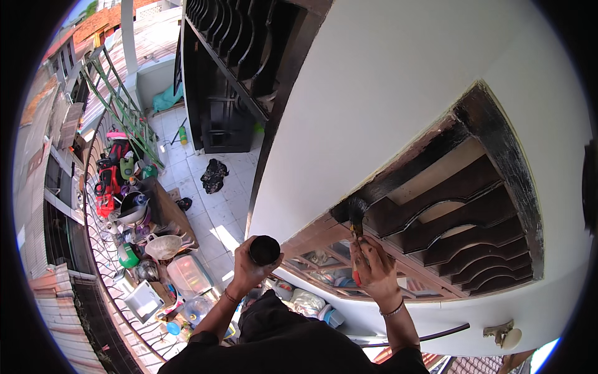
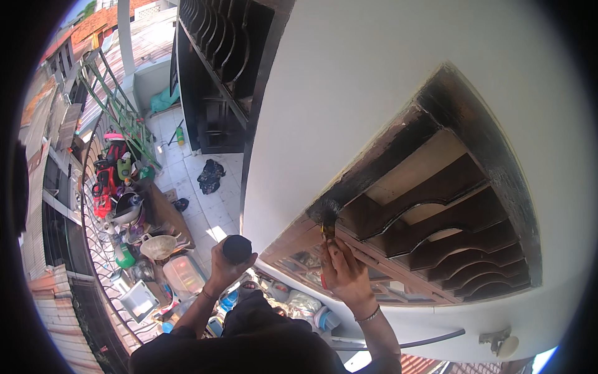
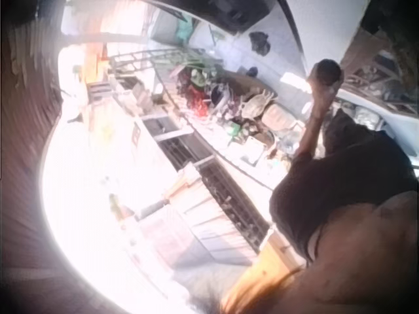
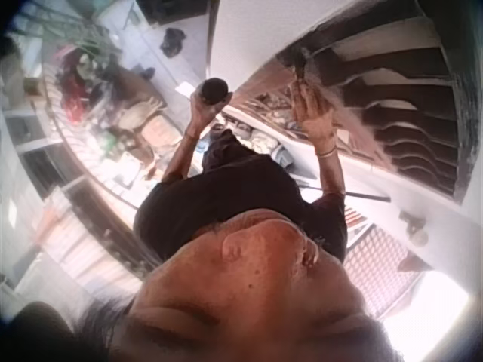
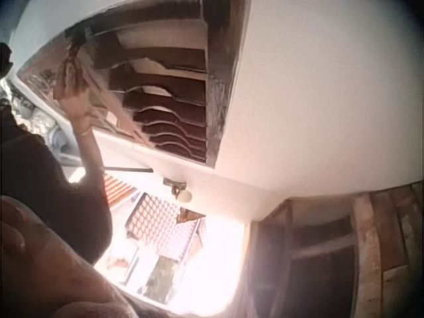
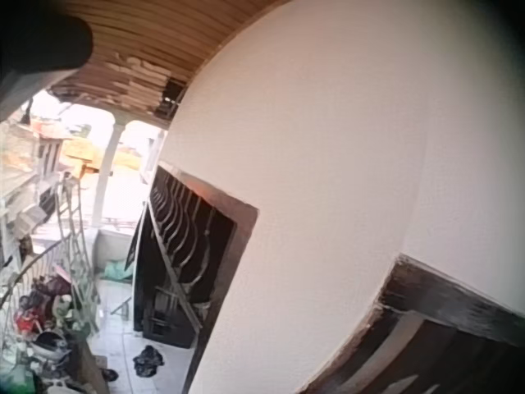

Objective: The person paints a wooden window frame black using a paintbrush and a small paint can. They repeatedly dip the brush into the can and apply paint to the frame's edges and slats.

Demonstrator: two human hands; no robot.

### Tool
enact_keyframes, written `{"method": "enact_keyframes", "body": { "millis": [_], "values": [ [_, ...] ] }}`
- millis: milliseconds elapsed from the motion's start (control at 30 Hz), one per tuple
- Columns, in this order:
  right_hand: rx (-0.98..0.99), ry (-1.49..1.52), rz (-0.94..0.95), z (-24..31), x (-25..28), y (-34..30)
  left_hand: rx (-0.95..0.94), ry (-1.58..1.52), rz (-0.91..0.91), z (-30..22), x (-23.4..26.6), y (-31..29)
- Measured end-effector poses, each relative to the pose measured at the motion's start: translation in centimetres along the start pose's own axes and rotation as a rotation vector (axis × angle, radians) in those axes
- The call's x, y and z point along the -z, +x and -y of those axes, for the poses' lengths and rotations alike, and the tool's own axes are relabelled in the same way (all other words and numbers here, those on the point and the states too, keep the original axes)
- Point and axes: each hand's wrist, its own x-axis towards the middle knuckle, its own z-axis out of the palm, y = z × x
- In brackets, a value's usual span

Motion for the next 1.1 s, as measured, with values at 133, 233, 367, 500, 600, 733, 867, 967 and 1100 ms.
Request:
{"method": "enact_keyframes", "body": {
  "millis": [133, 233, 367, 500, 600, 733, 867, 967, 1100],
  "values": [
    [-0.157, 0.196, -0.168, -1.1, 1.9, 2.4, 0.004, -0.01, -0.005, -0.2, 0.1, -0.1],
    [-0.237, 0.021, -0.371, -2.5, 4.2, 5.1, 0.029, 0.001, 0.029, -0.5, -0.1, -0.1],
    [-0.261, -0.134, -0.688, -2.6, 4.9, 5.3, -0.024, 0.042, 0.041, 0.1, -0.7, 0.0],
    [-0.263, -0.175, -0.901, -3.2, 4.1, 5.6, -0.015, 0.029, 0.045, -0.3, -1.0, -0.2],
    [-0.245, -0.277, -0.927, -3.5, 4.1, 7.3, 0.005, 0.014, 0.057, -0.3, -1.1, -0.4],
    [-0.205, -0.432, -0.869, -3.6, 4.2, 8.7, 0.004, -0.036, 0.058, 0.0, -1.5, -0.2],
    [-0.19, -0.364, -0.745, -3.4, 2.9, 9.5, -0.023, 0.007, 0.057, -0.9, -1.4, 0.1],
    [-0.229, -0.267, -0.707, -1.8, 1.5, 8.2, -0.038, 0.03, 0.044, -0.6, -1.4, -0.1],
    [-0.294, -0.188, -0.565, 0.6, 1.1, 6.0, -0.02, 0.009, 0.039, -0.5, -1.3, -0.2]
  ]
}}
